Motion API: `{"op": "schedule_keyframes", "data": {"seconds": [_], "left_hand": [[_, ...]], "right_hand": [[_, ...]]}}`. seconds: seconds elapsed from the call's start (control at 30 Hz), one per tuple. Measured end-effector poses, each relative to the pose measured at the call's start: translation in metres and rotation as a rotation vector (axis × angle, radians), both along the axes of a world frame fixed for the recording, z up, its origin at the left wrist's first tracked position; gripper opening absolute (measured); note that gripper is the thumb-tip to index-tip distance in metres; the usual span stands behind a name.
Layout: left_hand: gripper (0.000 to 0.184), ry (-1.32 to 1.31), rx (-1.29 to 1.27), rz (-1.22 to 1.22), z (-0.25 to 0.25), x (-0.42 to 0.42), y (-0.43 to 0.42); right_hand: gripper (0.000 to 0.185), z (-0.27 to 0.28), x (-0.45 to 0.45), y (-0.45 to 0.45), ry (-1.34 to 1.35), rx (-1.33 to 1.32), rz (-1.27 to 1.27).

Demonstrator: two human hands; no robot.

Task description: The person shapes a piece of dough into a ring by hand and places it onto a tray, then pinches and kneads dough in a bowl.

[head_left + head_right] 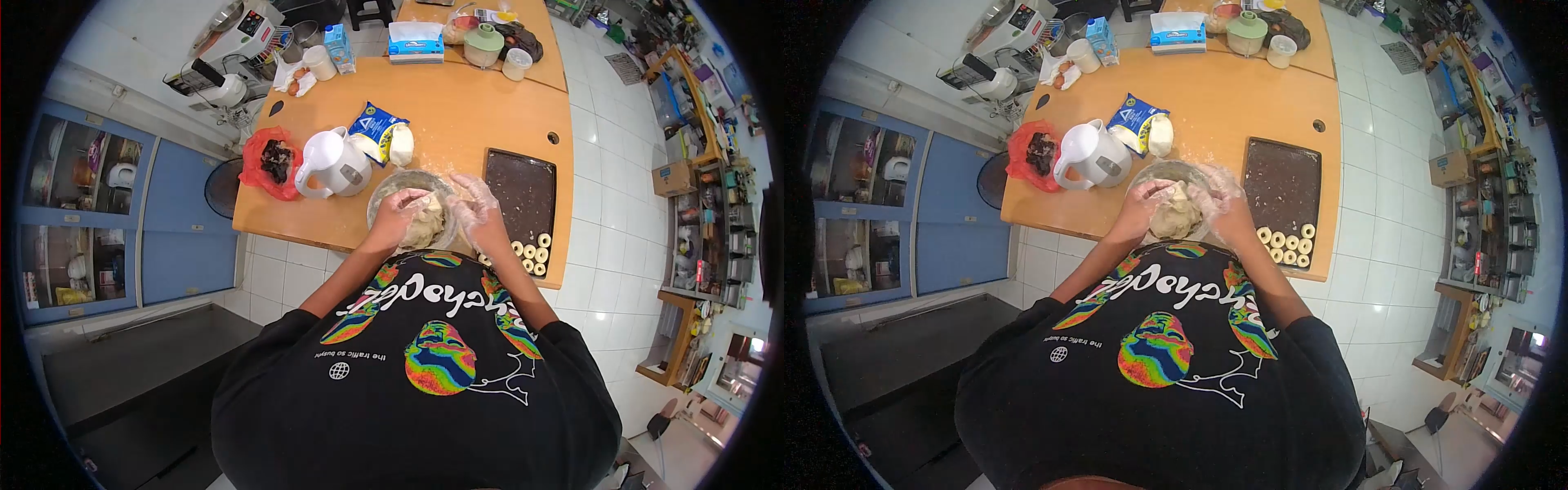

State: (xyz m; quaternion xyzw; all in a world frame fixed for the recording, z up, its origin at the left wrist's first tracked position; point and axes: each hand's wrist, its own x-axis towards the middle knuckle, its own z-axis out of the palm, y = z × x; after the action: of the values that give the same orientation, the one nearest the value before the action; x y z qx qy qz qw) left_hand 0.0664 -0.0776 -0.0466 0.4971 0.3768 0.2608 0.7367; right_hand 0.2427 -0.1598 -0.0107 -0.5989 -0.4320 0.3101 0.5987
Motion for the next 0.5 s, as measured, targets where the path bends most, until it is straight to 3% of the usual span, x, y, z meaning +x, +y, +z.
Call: {"op": "schedule_keyframes", "data": {"seconds": [0.07,0.13,0.2,0.33,0.43,0.5], "left_hand": [[0.023,-0.003,0.008,0.013,-0.003,0.004,-0.004],[0.023,-0.009,0.023,0.035,-0.002,0.004,-0.005],[0.023,-0.098,-0.161,0.032,0.002,0.004,-0.005],[0.025,-0.189,-0.211,0.072,0.009,0.004,-0.014],[0.028,-0.031,0.002,-0.075,0.004,0.008,-0.008],[0.032,0.186,0.359,-0.132,-0.001,0.007,-0.007]], "right_hand": [[0.028,0.005,0.006,-0.002,-0.238,-0.088,0.241],[0.029,-0.010,0.003,-0.002,-0.207,-0.072,0.217],[0.031,-0.014,0.004,0.000,-0.180,-0.053,0.193],[0.020,-0.004,-0.003,0.001,-0.027,-0.175,0.080],[0.015,-0.005,0.001,0.000,0.041,-0.197,0.047],[0.015,-0.011,0.005,-0.001,0.039,-0.232,0.074]]}}
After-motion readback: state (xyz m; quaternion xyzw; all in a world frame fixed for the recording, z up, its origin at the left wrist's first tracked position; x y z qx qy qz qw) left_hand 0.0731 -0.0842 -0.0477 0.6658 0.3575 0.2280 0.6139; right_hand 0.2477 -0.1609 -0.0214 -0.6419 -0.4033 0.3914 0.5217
